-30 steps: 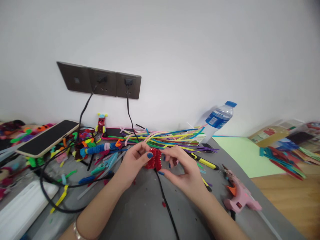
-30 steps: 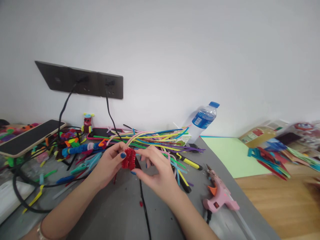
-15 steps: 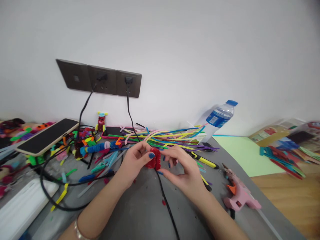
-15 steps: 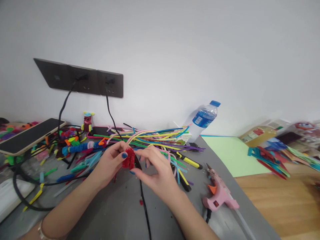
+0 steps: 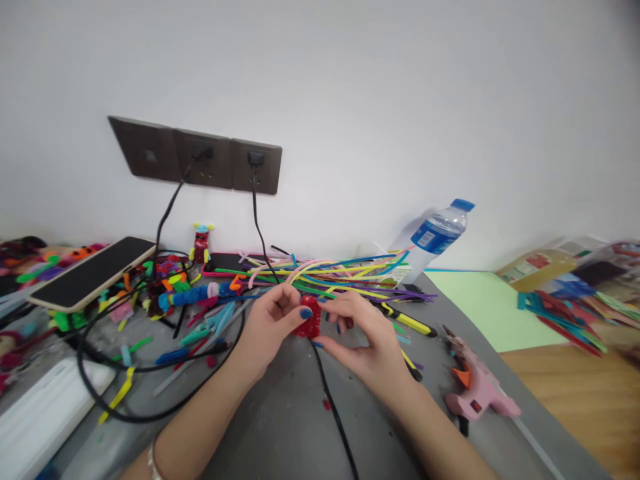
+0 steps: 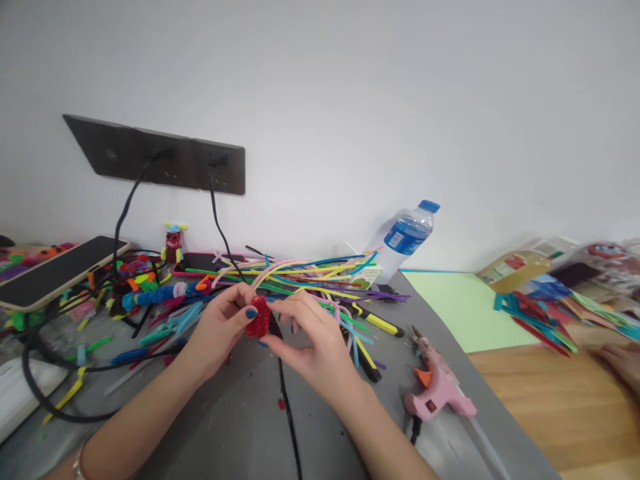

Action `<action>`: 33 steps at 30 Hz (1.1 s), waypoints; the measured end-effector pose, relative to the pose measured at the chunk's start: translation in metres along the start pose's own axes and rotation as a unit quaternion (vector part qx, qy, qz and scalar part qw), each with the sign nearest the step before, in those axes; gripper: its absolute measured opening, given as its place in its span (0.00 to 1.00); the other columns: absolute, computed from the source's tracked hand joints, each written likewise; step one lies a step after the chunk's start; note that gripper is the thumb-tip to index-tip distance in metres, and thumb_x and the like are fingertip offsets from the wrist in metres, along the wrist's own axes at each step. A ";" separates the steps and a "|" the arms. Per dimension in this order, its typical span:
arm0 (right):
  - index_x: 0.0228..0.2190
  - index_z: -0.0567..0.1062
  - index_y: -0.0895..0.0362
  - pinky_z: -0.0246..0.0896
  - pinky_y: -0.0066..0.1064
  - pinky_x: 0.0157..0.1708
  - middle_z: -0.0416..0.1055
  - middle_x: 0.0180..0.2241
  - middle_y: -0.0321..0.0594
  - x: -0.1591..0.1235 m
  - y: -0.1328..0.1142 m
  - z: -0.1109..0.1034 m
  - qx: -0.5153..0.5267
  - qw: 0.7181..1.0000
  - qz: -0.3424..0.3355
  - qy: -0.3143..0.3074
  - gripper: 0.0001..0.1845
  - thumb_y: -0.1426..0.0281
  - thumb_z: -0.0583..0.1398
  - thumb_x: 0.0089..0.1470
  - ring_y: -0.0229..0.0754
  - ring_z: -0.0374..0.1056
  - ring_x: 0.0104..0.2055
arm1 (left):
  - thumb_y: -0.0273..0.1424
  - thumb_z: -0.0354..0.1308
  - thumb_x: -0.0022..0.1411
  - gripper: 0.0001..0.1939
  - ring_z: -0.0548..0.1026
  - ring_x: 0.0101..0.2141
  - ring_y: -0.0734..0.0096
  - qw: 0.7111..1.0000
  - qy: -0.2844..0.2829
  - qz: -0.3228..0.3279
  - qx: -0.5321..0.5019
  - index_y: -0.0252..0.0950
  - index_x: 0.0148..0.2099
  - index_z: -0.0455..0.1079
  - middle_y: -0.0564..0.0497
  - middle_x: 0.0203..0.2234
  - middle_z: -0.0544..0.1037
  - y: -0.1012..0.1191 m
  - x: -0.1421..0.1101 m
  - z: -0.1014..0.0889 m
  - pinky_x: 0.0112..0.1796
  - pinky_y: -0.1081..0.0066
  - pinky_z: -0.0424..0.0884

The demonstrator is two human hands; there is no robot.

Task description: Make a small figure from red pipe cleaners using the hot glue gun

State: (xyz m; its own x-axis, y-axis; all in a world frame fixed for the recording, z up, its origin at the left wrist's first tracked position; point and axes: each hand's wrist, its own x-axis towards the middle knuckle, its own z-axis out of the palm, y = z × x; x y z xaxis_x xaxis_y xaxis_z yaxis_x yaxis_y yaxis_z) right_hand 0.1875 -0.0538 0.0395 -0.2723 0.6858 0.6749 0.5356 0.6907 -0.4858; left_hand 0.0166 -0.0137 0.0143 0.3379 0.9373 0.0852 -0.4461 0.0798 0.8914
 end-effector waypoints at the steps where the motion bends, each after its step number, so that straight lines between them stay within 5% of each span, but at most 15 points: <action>1: 0.47 0.74 0.52 0.63 0.33 0.29 0.71 0.30 0.37 0.000 0.000 0.000 -0.001 1.000 0.001 -0.001 0.16 0.70 0.66 0.56 0.41 0.64 0.29 | 0.43 0.71 0.49 0.22 0.65 0.24 0.77 1.000 0.000 0.000 -0.002 0.35 0.30 0.64 0.57 0.23 0.68 0.000 0.000 0.000 0.27 0.76 0.61; 33: 0.45 0.72 0.54 0.60 0.30 0.30 0.70 0.32 0.37 -0.002 0.004 0.003 -0.001 1.000 -0.016 -0.014 0.17 0.72 0.67 0.55 0.39 0.61 0.30 | 0.42 0.72 0.48 0.22 0.66 0.26 0.77 1.000 -0.007 -0.013 -0.015 0.35 0.31 0.64 0.57 0.24 0.68 -0.005 -0.001 0.002 0.28 0.77 0.62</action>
State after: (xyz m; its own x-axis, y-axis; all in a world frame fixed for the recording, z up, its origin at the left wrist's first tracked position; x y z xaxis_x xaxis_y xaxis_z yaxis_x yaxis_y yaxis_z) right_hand 0.1881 -0.0516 0.0346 -0.3113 0.6690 0.6749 0.5275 0.7124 -0.4629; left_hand 0.0202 -0.0153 0.0107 0.3611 0.9300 0.0682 -0.4619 0.1148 0.8795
